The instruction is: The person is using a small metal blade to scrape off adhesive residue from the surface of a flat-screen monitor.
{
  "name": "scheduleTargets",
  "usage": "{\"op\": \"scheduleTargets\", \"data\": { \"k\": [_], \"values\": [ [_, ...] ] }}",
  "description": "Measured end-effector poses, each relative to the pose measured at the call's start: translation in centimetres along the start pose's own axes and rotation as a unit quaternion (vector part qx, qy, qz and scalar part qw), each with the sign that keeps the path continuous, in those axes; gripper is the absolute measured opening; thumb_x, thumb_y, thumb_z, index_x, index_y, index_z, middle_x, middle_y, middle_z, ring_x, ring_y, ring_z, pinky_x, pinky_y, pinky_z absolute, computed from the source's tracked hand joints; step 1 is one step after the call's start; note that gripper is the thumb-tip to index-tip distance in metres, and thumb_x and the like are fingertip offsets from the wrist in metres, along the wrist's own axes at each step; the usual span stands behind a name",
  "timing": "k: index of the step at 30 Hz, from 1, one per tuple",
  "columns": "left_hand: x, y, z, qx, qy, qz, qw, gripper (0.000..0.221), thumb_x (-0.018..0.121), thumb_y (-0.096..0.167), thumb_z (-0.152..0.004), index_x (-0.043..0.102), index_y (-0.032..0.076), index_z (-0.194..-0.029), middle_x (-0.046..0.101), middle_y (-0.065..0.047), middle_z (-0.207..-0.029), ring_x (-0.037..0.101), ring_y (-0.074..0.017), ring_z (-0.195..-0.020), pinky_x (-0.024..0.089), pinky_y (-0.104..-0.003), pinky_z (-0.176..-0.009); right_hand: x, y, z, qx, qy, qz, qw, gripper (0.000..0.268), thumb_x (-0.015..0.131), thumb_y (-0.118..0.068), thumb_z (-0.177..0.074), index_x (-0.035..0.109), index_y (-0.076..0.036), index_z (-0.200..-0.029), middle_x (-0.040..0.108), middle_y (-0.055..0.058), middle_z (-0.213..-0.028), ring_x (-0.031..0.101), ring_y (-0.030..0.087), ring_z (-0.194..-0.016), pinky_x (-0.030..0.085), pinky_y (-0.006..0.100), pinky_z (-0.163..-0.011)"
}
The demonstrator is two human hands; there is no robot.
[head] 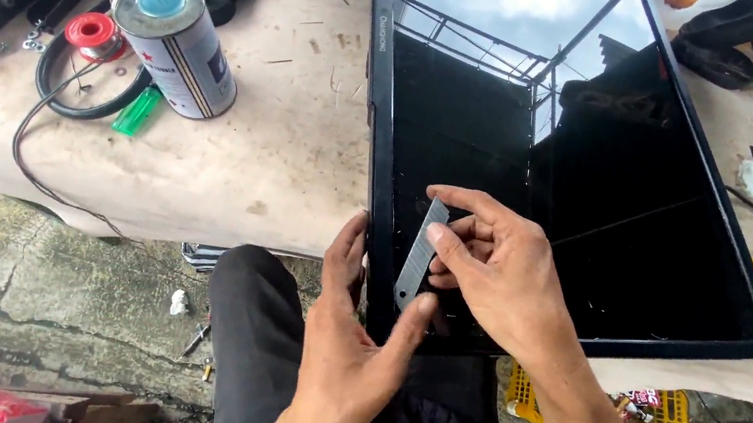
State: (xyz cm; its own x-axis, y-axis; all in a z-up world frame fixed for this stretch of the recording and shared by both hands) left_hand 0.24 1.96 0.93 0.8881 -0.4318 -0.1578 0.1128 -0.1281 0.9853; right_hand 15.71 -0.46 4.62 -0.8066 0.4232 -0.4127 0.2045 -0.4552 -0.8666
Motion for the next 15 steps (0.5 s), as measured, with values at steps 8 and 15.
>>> {"op": "scheduleTargets", "data": {
  "k": [8, 15],
  "values": [
    [-2.7, -1.6, 0.9, -0.051, -0.004, 0.132, 0.99, 0.063, 0.05, 0.045, -0.097, 0.043, 0.012, -0.151, 0.049, -0.011, -0.16, 0.047, -0.0306, -0.149, 0.041, -0.045, -0.122, -4.8, -0.6, -1.0, -0.091, 0.144, 0.024, 0.985, 0.045, 0.064, -0.01, -0.098, 0.061, -0.012, -0.143, 0.076, 0.006, -0.098, 0.076, 0.014, -0.081, 0.065, 0.023, -0.075],
    [-2.1, -1.8, -1.6, 0.019, -0.034, 0.106, 0.994, 0.059, 0.049, 0.043, -0.1, 0.048, 0.008, -0.148, 0.054, -0.015, -0.154, 0.05, -0.0287, -0.146, 0.043, -0.043, -0.121, -3.8, -0.6, 0.7, -0.102, -0.094, 0.071, 0.988, 0.052, 0.059, -0.001, -0.093, 0.059, -0.018, -0.143, 0.071, 0.006, -0.111, 0.079, 0.018, -0.085, 0.071, 0.028, -0.075]
  ]
}}
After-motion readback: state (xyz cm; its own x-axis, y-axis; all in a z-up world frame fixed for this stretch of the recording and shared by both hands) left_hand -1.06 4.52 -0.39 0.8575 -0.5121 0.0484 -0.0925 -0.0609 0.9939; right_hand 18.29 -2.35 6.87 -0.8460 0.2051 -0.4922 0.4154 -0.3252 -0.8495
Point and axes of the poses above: each hand's wrist, its own z-axis away from the middle knuckle, its own x-axis out of the palm, y = z × x, the point moved 4 cm from there along -z, towards the middle knuckle
